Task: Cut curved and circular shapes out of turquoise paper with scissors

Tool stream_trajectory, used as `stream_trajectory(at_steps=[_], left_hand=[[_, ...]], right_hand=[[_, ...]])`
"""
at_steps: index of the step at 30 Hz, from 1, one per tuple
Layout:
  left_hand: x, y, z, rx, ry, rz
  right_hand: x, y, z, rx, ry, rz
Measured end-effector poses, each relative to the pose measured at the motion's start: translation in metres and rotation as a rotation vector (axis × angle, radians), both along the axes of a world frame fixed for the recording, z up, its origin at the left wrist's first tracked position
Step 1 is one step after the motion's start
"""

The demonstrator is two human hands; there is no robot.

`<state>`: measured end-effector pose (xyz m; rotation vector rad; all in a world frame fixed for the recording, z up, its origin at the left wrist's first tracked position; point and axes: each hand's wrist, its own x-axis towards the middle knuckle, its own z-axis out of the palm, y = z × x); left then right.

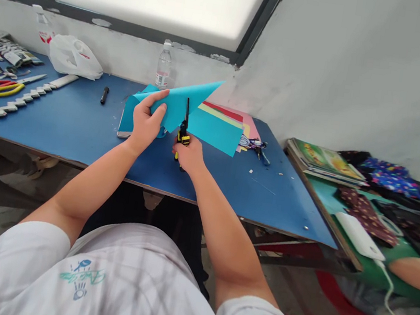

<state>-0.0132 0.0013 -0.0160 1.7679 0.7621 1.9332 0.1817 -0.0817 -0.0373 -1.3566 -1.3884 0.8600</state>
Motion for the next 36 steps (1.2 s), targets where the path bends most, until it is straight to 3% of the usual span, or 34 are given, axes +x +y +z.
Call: stream_trajectory(at_steps=[14,24,30,36], left_hand=[[-0.003,0.000,0.007,-0.025,0.001,-0.011],[0.004,-0.013,0.011,-0.037,0.052,0.086],[0.006,-0.012,0.012,-0.030,0.061,0.013],[0.008,-0.016,0.014,-0.039,0.089,0.023]], right_hand=[[-0.002,-0.003,0.001,-0.017,-0.006,0.010],[-0.007,-0.007,0.001,-0.029,-0.004,0.005],[-0.006,-0.004,0.000,-0.026,0.043,-0.007],[-0.005,-0.004,0.001,-0.036,0.089,-0.011]])
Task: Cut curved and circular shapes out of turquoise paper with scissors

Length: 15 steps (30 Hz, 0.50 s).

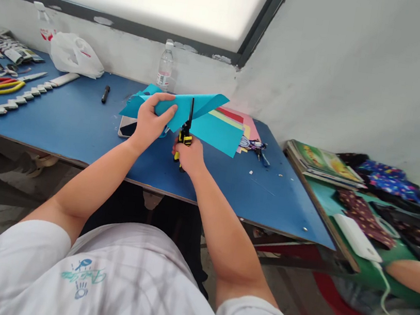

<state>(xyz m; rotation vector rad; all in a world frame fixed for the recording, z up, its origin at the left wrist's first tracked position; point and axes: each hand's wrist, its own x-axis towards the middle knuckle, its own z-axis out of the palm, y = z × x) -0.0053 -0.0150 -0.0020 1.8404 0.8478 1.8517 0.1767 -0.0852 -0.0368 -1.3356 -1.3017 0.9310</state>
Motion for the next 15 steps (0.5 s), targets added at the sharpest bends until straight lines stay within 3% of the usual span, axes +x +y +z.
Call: stream_trajectory(at_steps=[9,15], left_hand=[[0.0052,-0.0089,-0.0010,0.021,0.008,-0.014],[0.0081,-0.0024,-0.0036,-0.005,0.025,-0.016]], right_hand=[[-0.0027,-0.0022,0.0043,-0.001,0.029,-0.031],[-0.0033,-0.0027,0.0060,0.002,0.058,-0.029]])
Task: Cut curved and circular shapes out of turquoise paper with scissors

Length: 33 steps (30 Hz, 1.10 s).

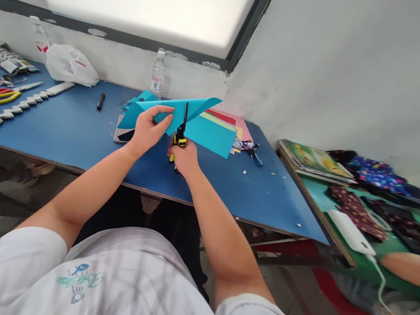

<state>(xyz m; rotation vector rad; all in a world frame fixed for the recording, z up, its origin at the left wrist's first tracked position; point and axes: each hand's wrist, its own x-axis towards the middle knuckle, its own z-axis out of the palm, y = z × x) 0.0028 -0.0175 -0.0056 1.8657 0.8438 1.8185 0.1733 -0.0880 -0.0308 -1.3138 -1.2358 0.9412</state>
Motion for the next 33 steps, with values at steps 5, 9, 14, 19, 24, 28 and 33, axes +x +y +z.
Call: stream_trajectory(at_steps=[5,9,14,19,24,28,33], left_hand=[[-0.003,0.004,0.001,-0.052,0.044,-0.030],[-0.004,0.005,0.002,-0.073,0.058,-0.070],[-0.005,0.007,0.003,-0.081,0.017,-0.141],[-0.004,0.001,0.006,-0.193,-0.106,-0.220],[-0.005,-0.002,0.011,-0.292,-0.155,-0.301],[-0.008,0.004,0.009,-0.201,-0.055,-0.251],[-0.010,0.011,0.001,-0.122,0.012,-0.215]], right_hand=[[-0.003,0.001,-0.001,0.005,0.061,0.046],[-0.002,0.004,-0.004,0.019,0.089,0.069],[0.002,0.008,-0.008,0.037,0.100,0.097],[0.004,0.012,-0.012,0.046,0.105,0.122],[0.005,0.016,-0.015,0.057,0.095,0.116],[0.006,0.017,-0.016,0.059,0.083,0.101],[0.006,0.018,-0.017,0.059,0.066,0.076]])
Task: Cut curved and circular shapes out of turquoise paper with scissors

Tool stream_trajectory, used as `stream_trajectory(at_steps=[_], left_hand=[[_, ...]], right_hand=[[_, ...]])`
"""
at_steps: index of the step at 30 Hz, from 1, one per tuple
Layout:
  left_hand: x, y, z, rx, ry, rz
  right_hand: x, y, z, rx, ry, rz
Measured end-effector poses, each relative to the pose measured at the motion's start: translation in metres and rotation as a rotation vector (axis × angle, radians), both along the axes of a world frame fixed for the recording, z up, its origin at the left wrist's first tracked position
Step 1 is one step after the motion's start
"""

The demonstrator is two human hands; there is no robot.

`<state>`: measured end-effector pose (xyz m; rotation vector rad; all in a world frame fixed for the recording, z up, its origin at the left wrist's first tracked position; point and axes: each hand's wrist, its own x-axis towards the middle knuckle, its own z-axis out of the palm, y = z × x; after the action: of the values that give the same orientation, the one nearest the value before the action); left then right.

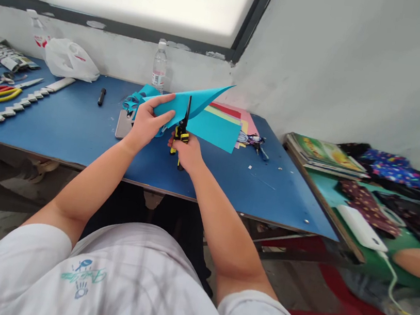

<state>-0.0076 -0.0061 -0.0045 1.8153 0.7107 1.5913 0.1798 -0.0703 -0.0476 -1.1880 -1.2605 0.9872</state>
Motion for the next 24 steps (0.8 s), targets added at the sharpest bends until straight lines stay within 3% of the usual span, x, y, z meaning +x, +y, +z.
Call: stream_trajectory(at_steps=[10,24], left_hand=[[-0.002,0.012,-0.011,0.093,0.045,0.081],[-0.003,-0.002,-0.001,0.081,0.082,0.069]], right_hand=[[0.000,-0.002,-0.001,0.018,0.002,-0.009],[0.001,0.000,-0.002,0.033,0.034,0.001]])
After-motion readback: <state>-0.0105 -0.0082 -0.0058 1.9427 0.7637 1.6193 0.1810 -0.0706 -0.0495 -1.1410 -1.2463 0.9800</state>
